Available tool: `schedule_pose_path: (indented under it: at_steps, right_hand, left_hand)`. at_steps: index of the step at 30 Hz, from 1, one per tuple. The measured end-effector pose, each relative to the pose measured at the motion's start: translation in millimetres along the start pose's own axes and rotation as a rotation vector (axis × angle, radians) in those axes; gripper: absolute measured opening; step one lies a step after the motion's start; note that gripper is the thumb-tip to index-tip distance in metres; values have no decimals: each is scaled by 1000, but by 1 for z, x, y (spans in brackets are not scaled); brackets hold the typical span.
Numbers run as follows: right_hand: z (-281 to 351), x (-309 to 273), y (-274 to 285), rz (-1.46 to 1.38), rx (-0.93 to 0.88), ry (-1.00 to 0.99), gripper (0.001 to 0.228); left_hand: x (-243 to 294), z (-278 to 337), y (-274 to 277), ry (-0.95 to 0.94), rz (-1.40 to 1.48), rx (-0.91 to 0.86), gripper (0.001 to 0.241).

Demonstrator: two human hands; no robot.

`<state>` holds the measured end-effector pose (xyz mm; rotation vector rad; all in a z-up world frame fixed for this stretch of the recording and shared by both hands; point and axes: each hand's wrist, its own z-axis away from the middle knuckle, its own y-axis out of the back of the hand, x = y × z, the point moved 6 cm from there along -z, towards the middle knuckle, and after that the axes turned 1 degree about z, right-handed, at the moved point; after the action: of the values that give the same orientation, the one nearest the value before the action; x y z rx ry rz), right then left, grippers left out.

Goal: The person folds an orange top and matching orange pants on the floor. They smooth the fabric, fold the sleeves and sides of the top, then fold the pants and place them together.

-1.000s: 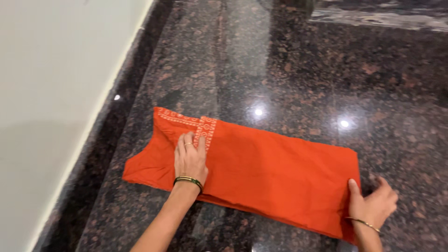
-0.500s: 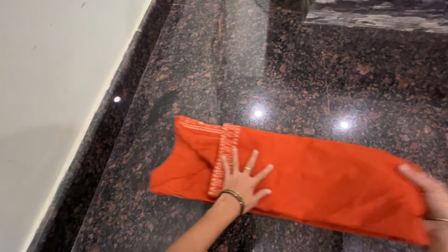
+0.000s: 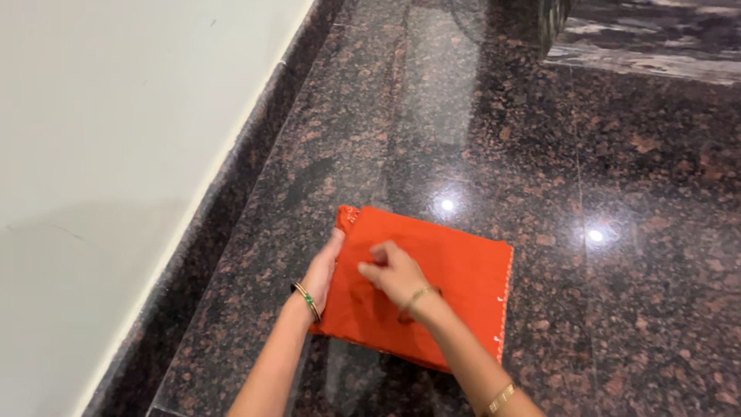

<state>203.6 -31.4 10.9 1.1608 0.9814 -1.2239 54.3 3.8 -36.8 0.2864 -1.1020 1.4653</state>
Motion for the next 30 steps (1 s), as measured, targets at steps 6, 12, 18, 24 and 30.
schedule_pose_path:
  at_steps: [6, 12, 18, 24, 30]
  right_hand:
    - [95, 14, 80, 669, 495, 307, 34]
    - [105, 29, 66, 1199, 382, 371, 73]
    - [111, 100, 142, 132, 737, -18, 68]
    - [103, 124, 103, -737, 285, -518, 47]
    - [93, -39, 123, -261, 155, -137, 51]
  left_hand:
    - [6, -1, 16, -331, -261, 64, 50]
    - [16, 6, 35, -502, -704, 354, 57]
    - [23, 24, 13, -458, -1359, 656, 70]
    - [-17, 58, -45, -313, -1609, 491, 30]
    - [-26, 39, -100, -30, -536, 207, 69]
